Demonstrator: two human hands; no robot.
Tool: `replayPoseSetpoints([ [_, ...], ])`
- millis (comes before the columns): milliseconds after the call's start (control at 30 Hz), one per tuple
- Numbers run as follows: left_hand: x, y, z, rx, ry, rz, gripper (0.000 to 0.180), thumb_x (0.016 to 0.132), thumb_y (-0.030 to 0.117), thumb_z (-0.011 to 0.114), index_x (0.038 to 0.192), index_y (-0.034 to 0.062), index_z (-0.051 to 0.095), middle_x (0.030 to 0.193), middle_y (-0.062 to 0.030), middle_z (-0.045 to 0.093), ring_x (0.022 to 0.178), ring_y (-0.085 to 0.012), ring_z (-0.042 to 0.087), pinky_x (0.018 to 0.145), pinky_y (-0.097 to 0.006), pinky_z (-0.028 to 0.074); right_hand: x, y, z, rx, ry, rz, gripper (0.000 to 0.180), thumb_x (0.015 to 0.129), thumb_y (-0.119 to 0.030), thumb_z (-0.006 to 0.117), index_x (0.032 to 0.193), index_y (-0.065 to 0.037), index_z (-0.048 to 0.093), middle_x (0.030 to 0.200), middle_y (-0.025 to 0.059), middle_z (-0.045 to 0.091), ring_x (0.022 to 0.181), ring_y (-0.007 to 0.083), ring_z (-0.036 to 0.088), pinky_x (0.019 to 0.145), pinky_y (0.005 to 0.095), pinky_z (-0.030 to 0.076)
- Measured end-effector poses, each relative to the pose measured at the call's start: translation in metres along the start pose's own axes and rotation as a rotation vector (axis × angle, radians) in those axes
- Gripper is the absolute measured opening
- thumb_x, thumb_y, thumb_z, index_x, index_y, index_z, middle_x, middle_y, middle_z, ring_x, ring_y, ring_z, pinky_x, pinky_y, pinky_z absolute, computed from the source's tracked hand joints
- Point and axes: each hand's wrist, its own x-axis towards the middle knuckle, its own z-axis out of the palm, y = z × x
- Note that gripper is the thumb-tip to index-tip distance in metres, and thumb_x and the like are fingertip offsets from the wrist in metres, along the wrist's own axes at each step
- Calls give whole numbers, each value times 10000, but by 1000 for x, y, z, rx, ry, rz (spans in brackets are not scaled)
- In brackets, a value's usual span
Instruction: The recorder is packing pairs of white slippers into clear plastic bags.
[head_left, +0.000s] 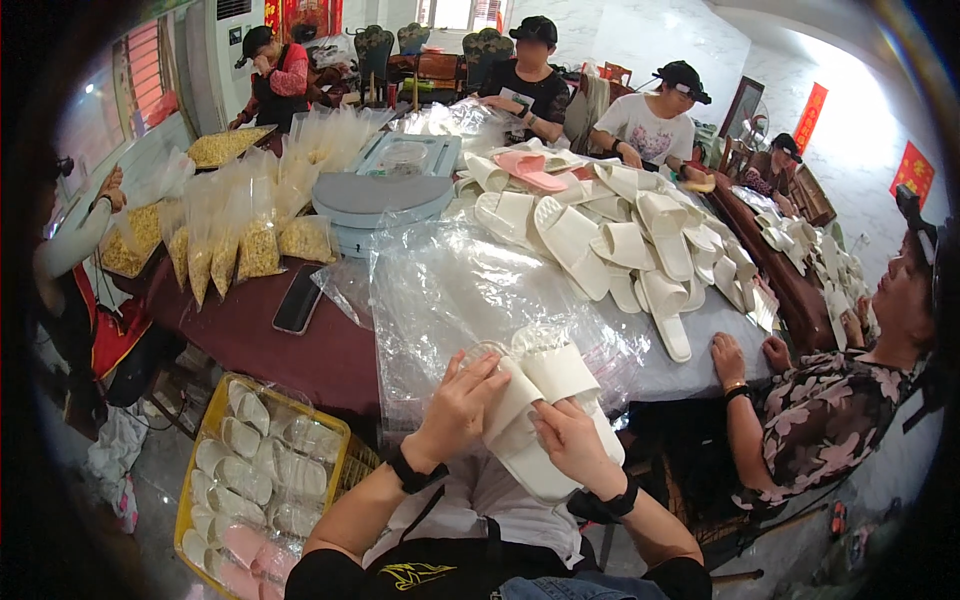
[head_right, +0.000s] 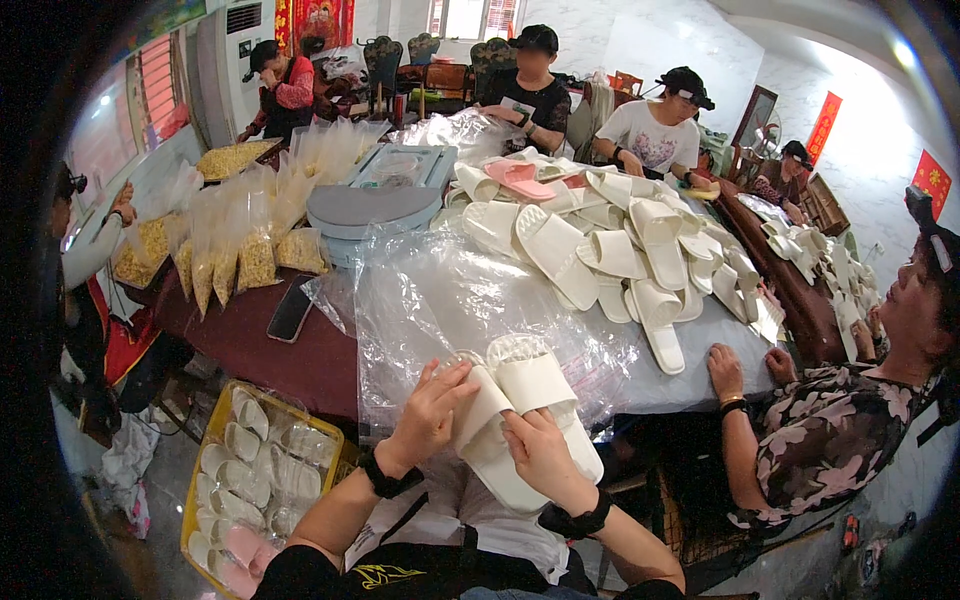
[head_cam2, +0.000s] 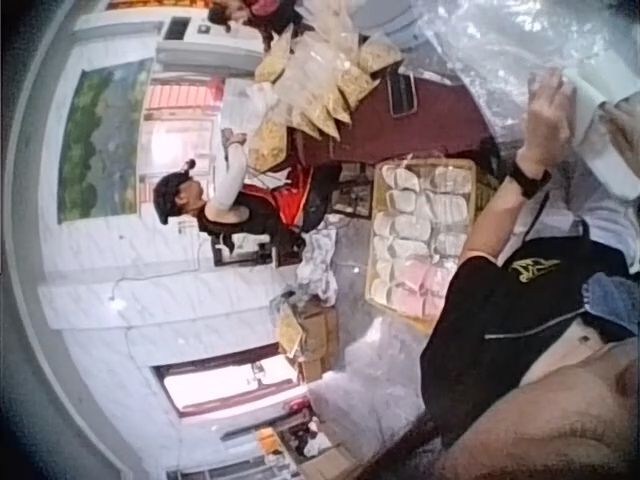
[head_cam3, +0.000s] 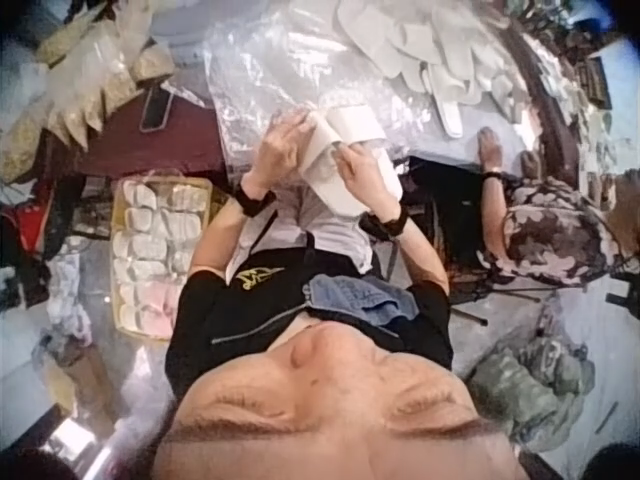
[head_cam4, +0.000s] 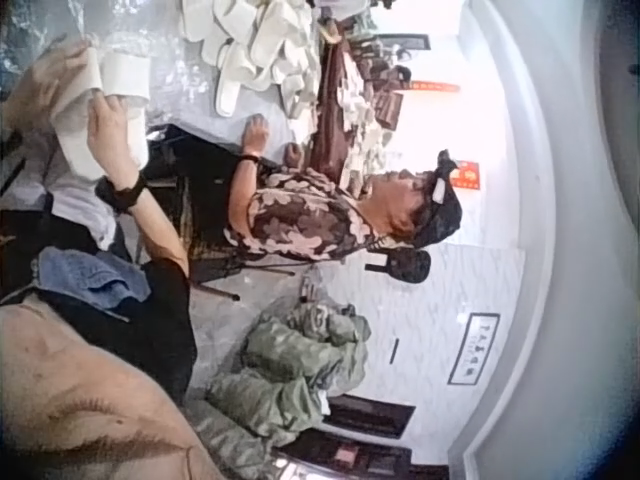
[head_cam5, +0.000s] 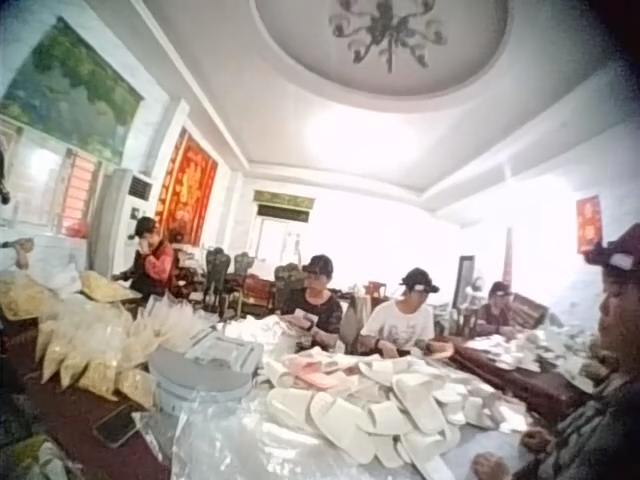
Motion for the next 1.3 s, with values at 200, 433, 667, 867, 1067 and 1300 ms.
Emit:
replayPoseSetpoints([
  [200,6,2,-8,55,4,12,488,871,20,545,1350,60,630,1399,-201,609,1392,-358,511,1223,-585,224,4,0,6,-41,-15,-66,291,913,-15,659,1204,-6,663,884,161,603,883,364,585,768,436,489],
  [433,27,4,-7,298,-36,-45,584,852,41,578,1435,52,552,1432,-204,576,1408,-391,468,1206,-610,218,6,1,9,-130,-65,-113,338,909,-54,680,1241,3,651,911,169,615,893,375,585,791,456,494],
  [667,40,-8,8,260,-3,-92,430,870,54,618,1299,45,656,1364,-160,648,1316,-363,567,1170,-606,287,10,-2,15,-178,-102,-136,340,897,-54,681,1228,13,655,988,186,622,968,387,586,871,467,494],
  [867,34,6,13,132,-18,35,312,904,45,613,1192,94,723,1315,-97,700,1318,-342,592,1161,-594,327,11,1,20,-185,-97,-171,297,892,-53,682,1181,13,676,1006,188,628,993,397,591,894,462,500],
  [1067,21,33,5,16,1,194,316,892,62,622,1187,100,727,1327,-94,697,1344,-326,584,1183,-596,306,15,21,31,-144,-54,-161,222,849,13,626,1063,63,656,1018,226,619,1024,432,563,895,502,485],
  [1300,5,45,-8,101,17,181,430,908,26,576,1312,126,685,1481,-126,581,1458,-367,450,1204,-604,257,24,18,33,-160,39,-164,349,854,21,603,1201,26,632,1104,251,632,1034,467,571,923,538,465],
])
